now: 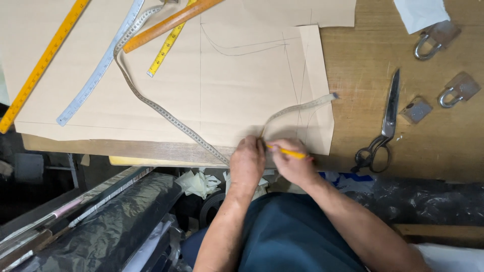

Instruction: The person uses a pencil, a flexible measuring tape, a straight ruler, and a set square to draw lines and curves on a large sheet of paper. They measure and mark the paper repeatedly, adjusting the tools to create a pattern layout.

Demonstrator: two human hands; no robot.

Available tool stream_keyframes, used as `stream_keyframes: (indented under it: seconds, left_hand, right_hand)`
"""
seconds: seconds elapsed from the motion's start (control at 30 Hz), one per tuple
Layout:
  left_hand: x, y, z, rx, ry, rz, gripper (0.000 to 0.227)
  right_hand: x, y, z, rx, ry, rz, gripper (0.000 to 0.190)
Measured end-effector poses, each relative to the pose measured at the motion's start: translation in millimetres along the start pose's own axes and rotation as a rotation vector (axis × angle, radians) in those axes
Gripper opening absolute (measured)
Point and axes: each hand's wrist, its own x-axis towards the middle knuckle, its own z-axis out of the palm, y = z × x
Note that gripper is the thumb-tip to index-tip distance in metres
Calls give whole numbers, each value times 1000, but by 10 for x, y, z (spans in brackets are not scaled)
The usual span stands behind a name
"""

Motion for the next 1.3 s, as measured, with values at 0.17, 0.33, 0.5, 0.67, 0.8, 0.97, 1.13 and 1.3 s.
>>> stream_keyframes:
  seconds: [0.17, 0.33, 0.5, 0.67, 0.8, 0.97, 1.13, 1.3]
  left_hand:
    - [103, -291, -737, -81, -104, -20, 10]
    - [746, -546, -1605, 50, -176, -64, 19]
    - [1584, -1212, -2711, 373, 449, 356, 7]
    - [2251, -1603, -3125, 435, 296, 406, 15]
    - [2757, -2227, -2367, 535, 102, 540, 40]
    - [3309, -1984, -1525, 531, 239, 838, 12]
    - [3693, -2064, -1008, 657, 315, 966, 18]
    - [3813, -1804, -1288, 600, -228, 656, 34]
  right_hand:
    - [-129, -206, -405, 132, 154, 93, 24]
    - [-216, -245, -808, 17, 434, 40, 26]
    - [-526, 125, -676, -320, 382, -128, 28]
    - [-645, 299, -168, -499, 365, 7, 33]
    - [-424, -119, 402, -591, 460, 33, 34]
    - [-226, -534, 1183, -705, 528, 141, 35]
    - [-309, -659, 1684, -817, 581, 302, 37]
    - [-375, -691, 1787, -754, 610, 333, 37]
